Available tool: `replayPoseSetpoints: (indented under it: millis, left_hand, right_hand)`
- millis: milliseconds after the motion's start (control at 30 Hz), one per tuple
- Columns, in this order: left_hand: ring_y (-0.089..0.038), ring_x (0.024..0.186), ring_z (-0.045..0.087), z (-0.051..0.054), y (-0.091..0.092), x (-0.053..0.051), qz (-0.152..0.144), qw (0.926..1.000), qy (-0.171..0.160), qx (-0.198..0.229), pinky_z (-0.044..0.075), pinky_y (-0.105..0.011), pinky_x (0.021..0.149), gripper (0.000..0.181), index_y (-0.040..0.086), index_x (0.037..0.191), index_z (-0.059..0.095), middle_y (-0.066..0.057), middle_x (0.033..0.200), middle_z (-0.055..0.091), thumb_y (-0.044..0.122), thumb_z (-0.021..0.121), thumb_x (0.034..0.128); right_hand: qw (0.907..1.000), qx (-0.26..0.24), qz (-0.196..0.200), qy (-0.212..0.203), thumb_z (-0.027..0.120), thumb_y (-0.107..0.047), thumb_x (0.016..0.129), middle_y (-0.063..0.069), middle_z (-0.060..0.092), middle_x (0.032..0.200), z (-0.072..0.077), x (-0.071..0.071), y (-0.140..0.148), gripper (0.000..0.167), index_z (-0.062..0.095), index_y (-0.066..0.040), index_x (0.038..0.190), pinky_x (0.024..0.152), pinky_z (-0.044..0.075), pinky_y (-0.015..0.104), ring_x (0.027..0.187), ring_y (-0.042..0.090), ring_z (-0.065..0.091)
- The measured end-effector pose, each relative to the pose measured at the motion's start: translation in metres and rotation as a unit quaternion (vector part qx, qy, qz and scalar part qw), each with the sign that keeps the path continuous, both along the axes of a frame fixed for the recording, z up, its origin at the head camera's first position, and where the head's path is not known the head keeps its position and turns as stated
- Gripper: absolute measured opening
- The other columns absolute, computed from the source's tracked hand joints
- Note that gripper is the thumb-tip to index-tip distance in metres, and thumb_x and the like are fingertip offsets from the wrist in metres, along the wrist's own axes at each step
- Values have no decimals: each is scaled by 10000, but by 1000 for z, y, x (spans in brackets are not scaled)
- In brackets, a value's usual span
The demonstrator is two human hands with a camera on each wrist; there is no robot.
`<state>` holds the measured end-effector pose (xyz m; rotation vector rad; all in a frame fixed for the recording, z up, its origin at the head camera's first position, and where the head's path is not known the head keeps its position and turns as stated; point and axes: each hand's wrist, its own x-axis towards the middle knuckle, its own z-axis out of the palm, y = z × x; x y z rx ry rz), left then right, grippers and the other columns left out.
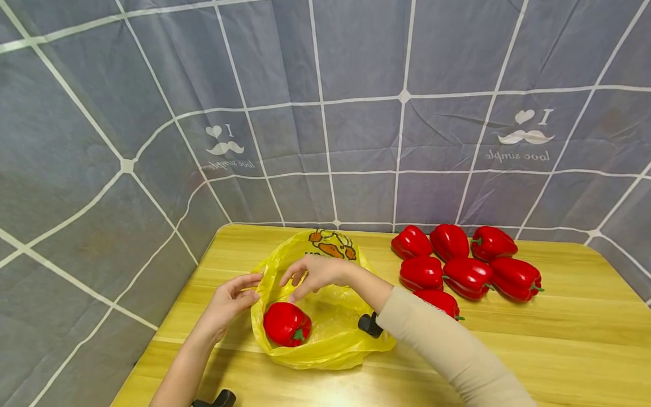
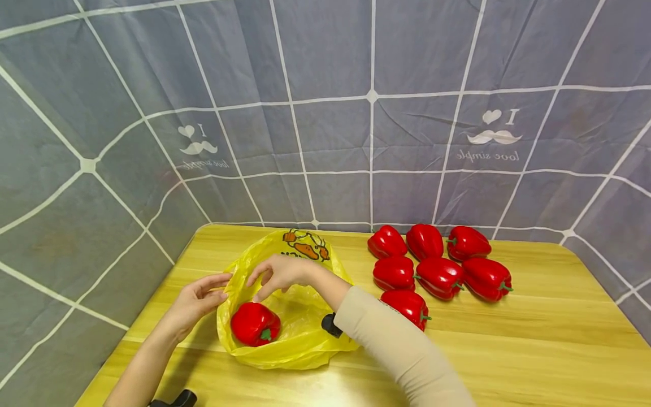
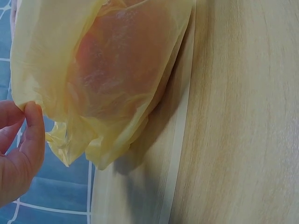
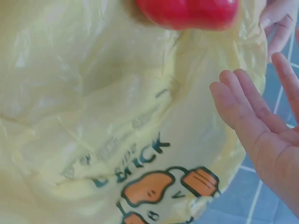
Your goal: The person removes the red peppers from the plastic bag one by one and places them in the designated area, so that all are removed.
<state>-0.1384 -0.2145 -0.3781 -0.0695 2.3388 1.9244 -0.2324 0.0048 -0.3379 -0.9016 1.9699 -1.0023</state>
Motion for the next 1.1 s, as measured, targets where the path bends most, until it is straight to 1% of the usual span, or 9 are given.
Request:
replayPoseSetpoints:
  millis: [100, 200, 333, 433, 500, 567, 667, 733, 1100]
  left_hand:
    - [-142, 968, 595, 0, -1, 0, -14, 10000, 13, 5, 499, -243, 803, 451, -104, 1316, 430, -266, 1255, 491, -3, 561, 896]
    - [-138, 967, 594, 0, -1, 0, -19, 10000, -5, 2, 500, -241, 799, 453, -97, 1318, 432, -262, 1256, 491, 1, 564, 896]
    - [-144, 967, 594, -1, 0, 0, -16, 10000, -4, -4, 502, -233, 787, 453, -93, 1318, 437, -257, 1254, 495, 7, 568, 896]
    - [-158, 973, 589, -2, 1, 0, 7, 10000, 0, -37, 502, -229, 781, 457, -92, 1319, 439, -251, 1253, 501, 17, 575, 896]
    - [-162, 974, 588, -2, 2, -1, 21, 10000, -4, -31, 501, -227, 783, 456, -92, 1317, 441, -248, 1248, 507, 13, 578, 895]
    - [-154, 967, 589, -2, 2, -1, 33, 10000, -6, -9, 500, -230, 787, 454, -94, 1314, 443, -248, 1240, 514, 6, 578, 892]
    - [-141, 954, 598, -3, 1, -2, 18, 10000, 5, 57, 502, -246, 797, 448, -99, 1309, 443, -253, 1224, 524, -9, 573, 890]
    - [-137, 949, 599, -3, 1, -1, 21, 10000, 9, 61, 503, -253, 798, 447, -99, 1309, 443, -251, 1221, 528, -8, 572, 891]
    - [-110, 942, 588, -4, 0, 1, 119, 9999, 11, 14, 497, -218, 786, 451, -95, 1312, 445, -254, 1238, 514, -14, 573, 887]
  right_hand:
    - [10000, 13, 68, 14, 738, -138, 794, 99, 582, 1137, 7, -2, 0, 331, 672, -151, 1118, 805, 498, 449, 1038, 206, 520]
    - [9999, -26, 163, 14, 731, -126, 799, 131, 579, 1151, 7, -2, -3, 343, 663, -107, 1135, 793, 500, 449, 1059, 238, 514]
    - [9997, -51, 248, 39, 732, -139, 800, 160, 581, 1170, -3, 0, -9, 344, 661, -78, 1130, 762, 507, 441, 1021, 206, 521]
    - [9998, 27, 205, -5, 740, -148, 792, 146, 593, 1135, -13, 3, -13, 330, 674, -91, 1110, 666, 502, 370, 939, 147, 527]
    - [9998, 112, 129, -134, 744, -146, 787, 134, 593, 1108, -19, 4, -15, 324, 680, -103, 1102, 641, 494, 359, 908, 132, 523]
    - [9993, 183, 38, -315, 746, -141, 785, 112, 586, 1073, -24, 5, -16, 321, 682, -115, 1098, 639, 498, 362, 885, 135, 523]
    - [9984, 217, -43, -522, 748, -138, 783, 84, 577, 1035, -29, 5, -18, 322, 681, -127, 1098, 703, 521, 430, 877, 153, 531]
    - [9980, 216, -44, -599, 749, -141, 783, 76, 578, 1021, -32, 6, -18, 328, 677, -136, 1103, 718, 523, 446, 859, 157, 543]
    - [9958, 255, 119, -875, 750, -145, 782, 46, 580, 1017, -42, 3, -18, 379, 647, -166, 1146, 689, 535, 422, 832, 157, 585]
